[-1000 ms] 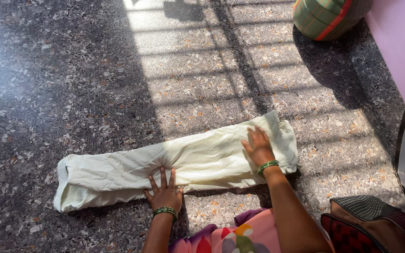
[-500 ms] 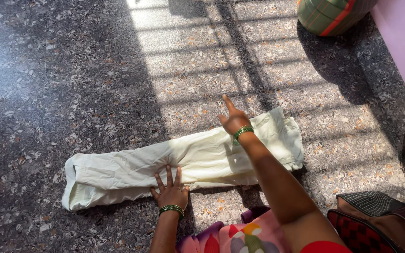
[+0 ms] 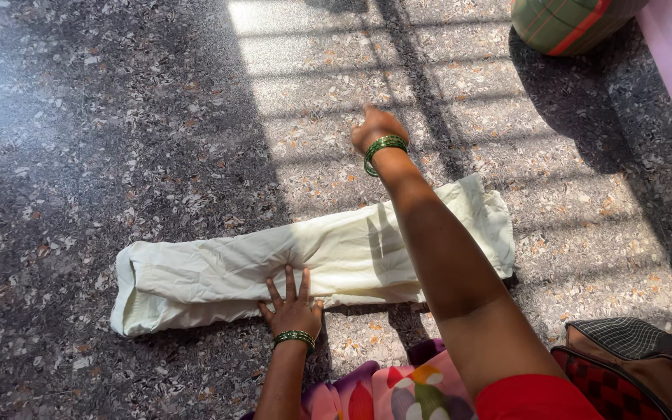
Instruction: The person folds a shirt by flattening it, folding the sides and sleeves inward, and then folding it into a compact square before placing it inside a bag.
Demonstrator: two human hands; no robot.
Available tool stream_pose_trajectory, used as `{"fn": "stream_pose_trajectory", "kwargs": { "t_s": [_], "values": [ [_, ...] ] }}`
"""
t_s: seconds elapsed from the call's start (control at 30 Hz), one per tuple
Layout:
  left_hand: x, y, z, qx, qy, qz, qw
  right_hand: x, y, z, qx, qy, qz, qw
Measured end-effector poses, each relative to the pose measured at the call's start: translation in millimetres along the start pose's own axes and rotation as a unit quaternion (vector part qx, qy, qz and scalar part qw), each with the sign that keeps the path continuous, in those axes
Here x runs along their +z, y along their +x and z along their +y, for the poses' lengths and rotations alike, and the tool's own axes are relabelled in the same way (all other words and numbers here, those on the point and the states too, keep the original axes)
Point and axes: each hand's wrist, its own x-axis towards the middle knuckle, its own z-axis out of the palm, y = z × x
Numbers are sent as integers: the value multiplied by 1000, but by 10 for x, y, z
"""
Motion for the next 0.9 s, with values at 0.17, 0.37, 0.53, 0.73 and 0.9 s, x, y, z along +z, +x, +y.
{"fn": "stream_pose_trajectory", "kwargs": {
  "t_s": [0.17, 0.37, 0.53, 0.73, 0.9],
  "values": [
    [16, -6, 7, -4, -3, 1, 1000, 165, -556, 360, -93, 52, 21, 994],
    [44, -14, -15, -3, -2, 13, 1000, 1133, -1056, 1634, -186, 22, 189, 964],
    [85, 2, -24, -1, 1, 18, 1000, 1837, -1140, 2336, -177, -175, 49, 967],
    [39, 2, -14, 6, -9, 10, 1000, 1571, -817, 2888, 2, -126, 108, 986],
    [59, 6, -8, 16, -15, 8, 1000, 1477, -714, 3077, 109, -89, 109, 984]
  ]
}}
